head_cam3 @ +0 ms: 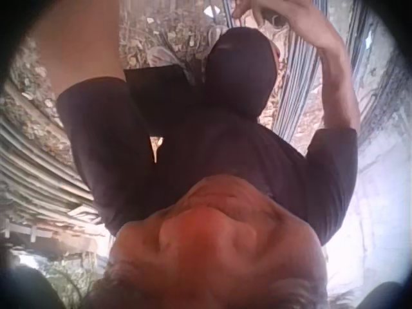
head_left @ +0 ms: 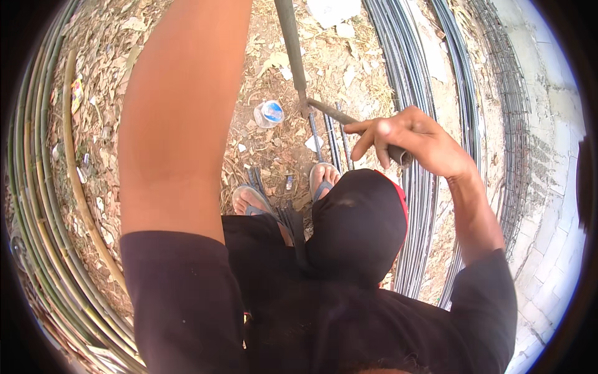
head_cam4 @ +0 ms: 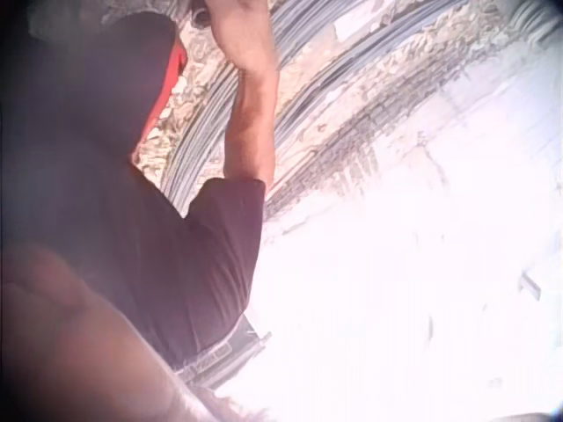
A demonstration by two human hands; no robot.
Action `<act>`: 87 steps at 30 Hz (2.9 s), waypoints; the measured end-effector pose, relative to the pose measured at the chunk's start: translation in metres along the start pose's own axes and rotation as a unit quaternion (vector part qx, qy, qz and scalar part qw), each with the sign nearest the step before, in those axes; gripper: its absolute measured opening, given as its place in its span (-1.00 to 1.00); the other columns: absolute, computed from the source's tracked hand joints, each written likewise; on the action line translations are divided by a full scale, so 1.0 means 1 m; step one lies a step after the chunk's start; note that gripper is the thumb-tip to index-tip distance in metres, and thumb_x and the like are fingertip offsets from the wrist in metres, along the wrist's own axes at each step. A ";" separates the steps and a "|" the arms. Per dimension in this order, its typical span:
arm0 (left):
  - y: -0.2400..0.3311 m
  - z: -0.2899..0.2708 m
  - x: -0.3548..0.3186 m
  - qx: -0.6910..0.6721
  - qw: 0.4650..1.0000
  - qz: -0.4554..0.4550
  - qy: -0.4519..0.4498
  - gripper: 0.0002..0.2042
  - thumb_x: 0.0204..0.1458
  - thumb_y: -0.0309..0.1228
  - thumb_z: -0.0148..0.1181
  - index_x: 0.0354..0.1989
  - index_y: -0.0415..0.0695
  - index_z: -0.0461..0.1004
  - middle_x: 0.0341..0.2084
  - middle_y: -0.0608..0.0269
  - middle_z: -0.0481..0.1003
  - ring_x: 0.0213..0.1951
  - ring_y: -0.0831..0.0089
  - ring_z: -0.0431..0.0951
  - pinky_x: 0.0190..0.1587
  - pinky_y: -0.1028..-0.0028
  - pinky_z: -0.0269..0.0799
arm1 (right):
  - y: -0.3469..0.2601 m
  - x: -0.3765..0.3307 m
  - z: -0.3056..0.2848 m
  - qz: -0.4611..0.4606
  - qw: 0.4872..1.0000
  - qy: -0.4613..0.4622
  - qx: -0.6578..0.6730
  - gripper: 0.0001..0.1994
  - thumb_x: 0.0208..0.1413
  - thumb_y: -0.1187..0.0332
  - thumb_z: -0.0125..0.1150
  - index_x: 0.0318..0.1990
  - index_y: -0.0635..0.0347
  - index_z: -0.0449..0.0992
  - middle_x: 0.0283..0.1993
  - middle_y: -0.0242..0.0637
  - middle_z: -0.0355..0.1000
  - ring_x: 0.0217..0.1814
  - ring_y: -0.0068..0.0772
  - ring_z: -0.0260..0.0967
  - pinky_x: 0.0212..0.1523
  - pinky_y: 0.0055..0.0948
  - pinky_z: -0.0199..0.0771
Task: The person uses a hollow metal pipe to bend rebar rods into hooks or angles against several other vertical rods planted in the ground.
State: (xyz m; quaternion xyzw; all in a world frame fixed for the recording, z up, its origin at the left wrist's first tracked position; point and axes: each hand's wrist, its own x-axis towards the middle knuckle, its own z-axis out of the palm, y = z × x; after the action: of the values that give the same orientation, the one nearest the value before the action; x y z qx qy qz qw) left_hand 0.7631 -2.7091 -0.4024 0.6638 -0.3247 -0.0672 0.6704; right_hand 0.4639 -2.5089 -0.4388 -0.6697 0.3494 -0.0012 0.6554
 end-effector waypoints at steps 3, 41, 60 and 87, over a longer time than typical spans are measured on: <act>0.001 0.011 -0.009 0.020 1.000 0.022 0.004 -0.58 0.02 -0.15 0.29 -0.33 -0.40 0.60 -0.30 -0.33 0.59 -0.17 -0.11 0.63 -0.12 0.15 0.53 | -0.024 0.013 -0.005 0.145 0.986 -0.040 -0.077 -0.54 0.26 0.30 0.11 0.21 0.40 0.24 0.14 0.05 0.40 0.30 -0.12 0.31 0.26 -0.23 0.31; 0.031 -0.011 -0.028 -0.026 0.934 -0.349 -0.076 -0.56 0.31 -0.34 0.02 -0.69 -0.16 0.21 -0.80 0.33 0.22 -0.75 0.55 0.17 -0.60 0.47 0.17 | -0.027 0.061 0.046 0.590 0.800 0.105 0.009 -0.70 0.29 0.22 0.04 -0.04 0.32 0.35 -0.07 0.20 0.51 0.05 0.28 0.49 0.03 0.09 0.50; 0.023 -0.049 -0.014 -0.039 0.899 -0.382 -0.210 -0.64 0.26 -0.30 0.14 -0.52 -0.33 0.49 -0.70 0.28 0.41 -0.61 0.58 0.35 -0.51 0.48 0.24 | 0.020 0.041 0.038 0.491 0.859 0.129 0.066 -0.67 0.26 0.18 0.20 -0.27 0.35 0.41 -0.41 0.01 0.47 -0.48 -0.06 0.48 -0.50 -0.09 0.44; 0.132 -0.166 -0.067 0.021 0.889 -0.416 -0.191 -0.82 0.26 -0.35 0.19 -0.16 -0.23 0.49 -0.27 0.16 0.56 -0.13 0.38 0.53 0.08 0.32 0.43 | -0.034 -0.258 -0.130 0.425 0.690 0.242 0.533 -0.79 0.31 0.17 0.12 -0.24 0.05 0.29 -0.62 -0.59 0.08 -0.73 -0.73 -0.05 -0.75 -0.55 -0.05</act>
State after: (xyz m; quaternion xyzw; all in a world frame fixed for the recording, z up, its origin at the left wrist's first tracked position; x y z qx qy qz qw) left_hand 0.7529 -2.5194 -0.2873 0.7262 -0.1423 -0.4588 0.4918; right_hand 0.2255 -2.5052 -0.2731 0.0361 0.6838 -0.0703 0.7254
